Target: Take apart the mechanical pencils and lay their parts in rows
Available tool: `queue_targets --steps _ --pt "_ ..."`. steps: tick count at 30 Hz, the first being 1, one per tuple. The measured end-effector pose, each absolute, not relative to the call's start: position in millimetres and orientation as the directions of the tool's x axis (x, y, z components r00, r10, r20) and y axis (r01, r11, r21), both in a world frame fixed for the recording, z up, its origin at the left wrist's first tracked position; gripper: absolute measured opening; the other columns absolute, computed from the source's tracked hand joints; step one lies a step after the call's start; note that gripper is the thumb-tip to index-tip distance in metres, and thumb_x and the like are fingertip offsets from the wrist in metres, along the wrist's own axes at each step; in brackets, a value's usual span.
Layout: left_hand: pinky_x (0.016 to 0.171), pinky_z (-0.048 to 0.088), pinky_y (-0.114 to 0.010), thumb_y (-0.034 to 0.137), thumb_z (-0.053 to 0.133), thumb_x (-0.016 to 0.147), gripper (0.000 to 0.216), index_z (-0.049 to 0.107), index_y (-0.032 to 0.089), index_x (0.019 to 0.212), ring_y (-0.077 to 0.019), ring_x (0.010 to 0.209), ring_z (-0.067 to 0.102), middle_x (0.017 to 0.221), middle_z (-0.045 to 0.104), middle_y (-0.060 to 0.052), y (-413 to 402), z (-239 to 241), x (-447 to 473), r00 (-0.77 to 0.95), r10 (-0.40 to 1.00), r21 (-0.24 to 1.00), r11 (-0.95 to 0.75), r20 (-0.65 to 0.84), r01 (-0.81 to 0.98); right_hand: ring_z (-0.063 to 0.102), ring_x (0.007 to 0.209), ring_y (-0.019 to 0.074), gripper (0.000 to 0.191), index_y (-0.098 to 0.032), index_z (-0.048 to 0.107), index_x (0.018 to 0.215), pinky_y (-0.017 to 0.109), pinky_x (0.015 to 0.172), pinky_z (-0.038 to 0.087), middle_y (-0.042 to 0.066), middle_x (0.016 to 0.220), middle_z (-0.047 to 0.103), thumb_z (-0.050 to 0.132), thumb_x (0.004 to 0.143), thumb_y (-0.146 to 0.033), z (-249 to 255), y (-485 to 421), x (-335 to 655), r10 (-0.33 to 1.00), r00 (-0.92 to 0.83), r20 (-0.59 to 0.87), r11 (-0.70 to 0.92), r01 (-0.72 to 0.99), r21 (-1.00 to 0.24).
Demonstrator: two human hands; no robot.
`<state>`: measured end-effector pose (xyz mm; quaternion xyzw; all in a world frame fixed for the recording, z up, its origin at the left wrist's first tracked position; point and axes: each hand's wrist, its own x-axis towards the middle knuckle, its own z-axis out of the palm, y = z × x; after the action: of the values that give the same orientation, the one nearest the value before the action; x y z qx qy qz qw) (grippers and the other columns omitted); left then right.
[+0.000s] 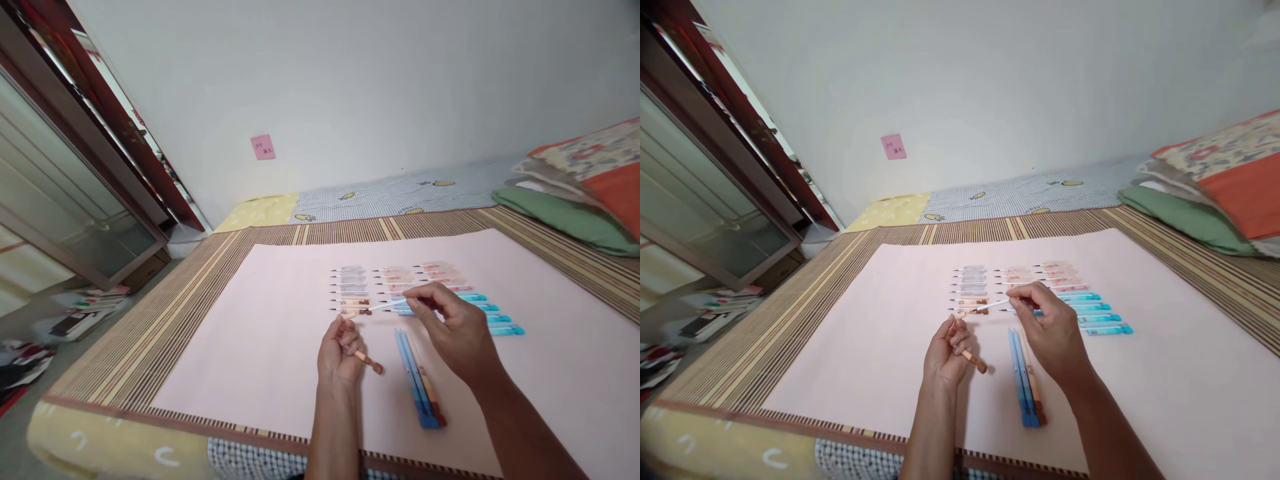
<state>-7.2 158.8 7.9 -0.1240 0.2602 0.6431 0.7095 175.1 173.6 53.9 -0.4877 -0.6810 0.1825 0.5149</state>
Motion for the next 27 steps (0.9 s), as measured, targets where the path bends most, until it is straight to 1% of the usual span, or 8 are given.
queue_targets --steps 4,9,14,16,18,22,25,27 --pt "0.034 0.019 -0.011 0.014 0.052 0.097 0.025 0.051 0.012 0.071 0.0012 0.037 0.031 0.063 0.051 0.001 159.5 8.2 -8.6 0.025 0.848 0.166 0.133 -0.529 -0.977 0.063 0.081 0.0212 0.019 -0.024 0.069 0.091 0.033 0.074 0.052 0.006 0.090 0.071 0.058 0.090 -0.039 47.9 176.3 176.9 0.876 0.035 0.481 0.413 0.460 -0.786" --pt "0.034 0.020 -0.010 0.018 0.048 0.100 0.032 0.050 0.012 0.069 0.0014 0.038 0.030 0.064 0.050 0.000 159.0 10.1 -10.0 0.006 0.850 0.183 0.120 -0.527 -0.976 0.065 0.085 0.0213 0.021 -0.022 0.071 0.093 0.032 0.074 0.052 0.006 0.091 0.073 0.062 0.087 -0.040 35.5 183.9 180.9 0.908 0.097 0.407 0.345 0.377 -0.860" --pt "0.032 0.022 -0.011 0.009 0.059 0.091 0.013 0.057 0.010 0.078 0.0013 0.040 0.030 0.079 0.061 -0.005 156.4 15.6 -2.3 0.017 0.887 0.256 0.151 -0.462 -0.955 0.065 0.074 0.0195 0.024 -0.019 0.071 0.090 0.033 0.071 0.052 0.005 0.082 0.072 0.067 0.082 -0.042 18.7 191.6 174.1 0.930 0.177 0.322 0.268 0.275 -0.923" --pt "0.032 0.023 -0.010 0.006 0.061 0.089 0.008 0.059 0.010 0.082 0.0015 0.041 0.031 0.082 0.063 -0.006 156.0 17.0 2.5 0.043 0.901 0.253 0.167 -0.432 -0.953 0.066 0.070 0.0194 0.026 -0.019 0.070 0.089 0.033 0.068 0.053 0.004 0.078 0.071 0.069 0.081 -0.043 10.9 193.2 167.2 0.949 0.151 0.278 0.243 0.217 -0.945" --pt "0.033 0.024 -0.009 0.004 0.062 0.087 0.008 0.059 0.010 0.082 0.0013 0.041 0.032 0.080 0.062 -0.005 156.2 17.8 6.4 0.044 0.901 0.255 0.169 -0.432 -0.952 0.065 0.068 0.0194 0.024 -0.019 0.070 0.086 0.032 0.064 0.052 0.004 0.074 0.070 0.068 0.081 -0.042 4.8 192.7 158.9 0.965 0.096 0.243 0.222 0.185 -0.957" --pt "0.033 0.024 -0.009 0.003 0.061 0.088 0.009 0.060 0.009 0.081 0.0006 0.041 0.033 0.073 0.058 -0.002 157.4 19.2 8.9 -0.011 0.885 0.278 0.135 -0.466 -0.951 0.061 0.061 0.0180 0.018 -0.020 0.067 0.078 0.030 0.058 0.049 0.002 0.065 0.066 0.064 0.081 -0.037 3.8 185.8 142.1 0.979 -0.061 0.194 0.203 0.238 -0.950" --pt "0.033 0.023 -0.010 0.004 0.061 0.088 0.014 0.059 0.009 0.075 -0.0003 0.041 0.034 0.065 0.053 0.000 158.2 18.1 8.1 -0.074 0.871 0.313 0.094 -0.486 -0.945 0.061 0.061 0.0177 0.017 -0.020 0.064 0.075 0.030 0.059 0.049 0.002 0.066 0.067 0.062 0.081 -0.037 8.6 179.7 132.7 0.970 -0.153 0.187 0.223 0.268 -0.937" --pt "0.033 0.022 -0.010 0.004 0.064 0.086 0.019 0.057 0.010 0.069 -0.0009 0.041 0.034 0.059 0.047 0.002 158.9 14.9 7.4 -0.124 0.864 0.357 0.068 -0.488 -0.932 0.063 0.064 0.0180 0.016 -0.021 0.064 0.079 0.030 0.060 0.050 0.002 0.069 0.068 0.061 0.081 -0.037 9.7 177.6 129.0 0.962 -0.208 0.176 0.230 0.270 -0.935"
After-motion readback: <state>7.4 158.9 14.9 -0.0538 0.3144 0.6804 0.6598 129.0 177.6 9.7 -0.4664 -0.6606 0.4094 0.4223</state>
